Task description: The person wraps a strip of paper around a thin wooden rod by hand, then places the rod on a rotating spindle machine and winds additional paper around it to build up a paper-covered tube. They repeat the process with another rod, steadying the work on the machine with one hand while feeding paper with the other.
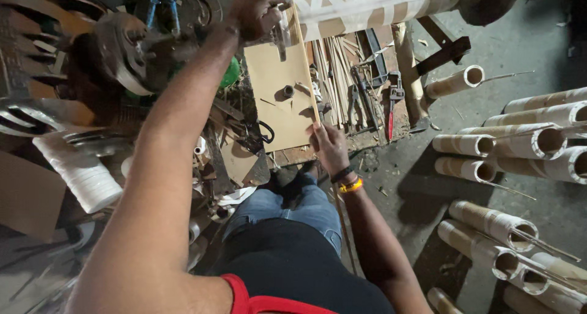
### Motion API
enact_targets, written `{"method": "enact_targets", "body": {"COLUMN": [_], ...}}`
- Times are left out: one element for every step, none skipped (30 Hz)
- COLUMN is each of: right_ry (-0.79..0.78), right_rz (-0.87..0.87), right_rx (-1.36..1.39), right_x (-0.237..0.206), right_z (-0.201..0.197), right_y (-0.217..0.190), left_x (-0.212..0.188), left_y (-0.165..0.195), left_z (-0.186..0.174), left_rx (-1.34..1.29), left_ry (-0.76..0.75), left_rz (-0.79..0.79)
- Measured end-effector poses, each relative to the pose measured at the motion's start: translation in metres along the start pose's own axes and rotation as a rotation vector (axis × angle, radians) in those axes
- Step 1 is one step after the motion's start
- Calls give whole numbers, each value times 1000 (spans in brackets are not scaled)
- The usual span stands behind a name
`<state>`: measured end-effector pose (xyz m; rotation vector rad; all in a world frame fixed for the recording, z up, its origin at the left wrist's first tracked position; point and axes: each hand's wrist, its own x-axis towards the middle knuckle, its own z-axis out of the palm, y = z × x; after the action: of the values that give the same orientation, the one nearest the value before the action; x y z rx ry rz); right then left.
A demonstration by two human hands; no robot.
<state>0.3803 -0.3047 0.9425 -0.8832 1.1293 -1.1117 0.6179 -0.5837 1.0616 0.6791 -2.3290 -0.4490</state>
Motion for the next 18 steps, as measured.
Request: {"method": "enact_targets", "body": {"right_ry": [-18,-37,-56,-55,-52,-49,-79,-109,-142,-146,-147,-149,-134,-119,-105,-92,-79,-66], "right_rz": [58,114,174,197,221,242,222,203,181,175,169,161,174,187,202,174,147,121], "right_rx": [64,128,191,181,172,163,206,246,286,274,261,248,215,182,150,76,1,-75], "right_x": [-3,-10,-19,-31,-45,-56,-67,-75,-80,-83,-83,-82,-79,-76,-72,-68,-64,-60], "right_z": [-1,-4,-6,-8,-10,-12,-13,-15,-16,-16,-17,-17,-18,-19,-19,-19,-19,-19], "right_y": [-1,-2,-2,-2,-2,-2,-1,0,1,2,3,3,3,3,3,3,3,3], "left_x": [0,0,1,0,0,0,0,0,0,-1,-1,-1,0,0,1,2,2,3], "left_y": [-1,-2,-3,-4,-5,-6,-6,-7,-7,-7,-7,-7,-7,-7,-7,-7,-6,-6], "left_z": [1,1,1,1,1,2,2,2,2,2,2,3,3,3,3,3,3,2], "left_rx": [-10,-4,2,7,-6,-19,-31,-26,-17,-10,-20,-28,-36,-24,-12,1,-7,-14], "left_ry": [2,-1,-3,-10,-15,-19,-23,-20,-16,-14,-12,-9,-6,-7,-9,-10,-10,-9], "left_rz": [-13,12,34,52,33,15,-3,4,12,19,16,15,16,24,31,37,35,33]}}
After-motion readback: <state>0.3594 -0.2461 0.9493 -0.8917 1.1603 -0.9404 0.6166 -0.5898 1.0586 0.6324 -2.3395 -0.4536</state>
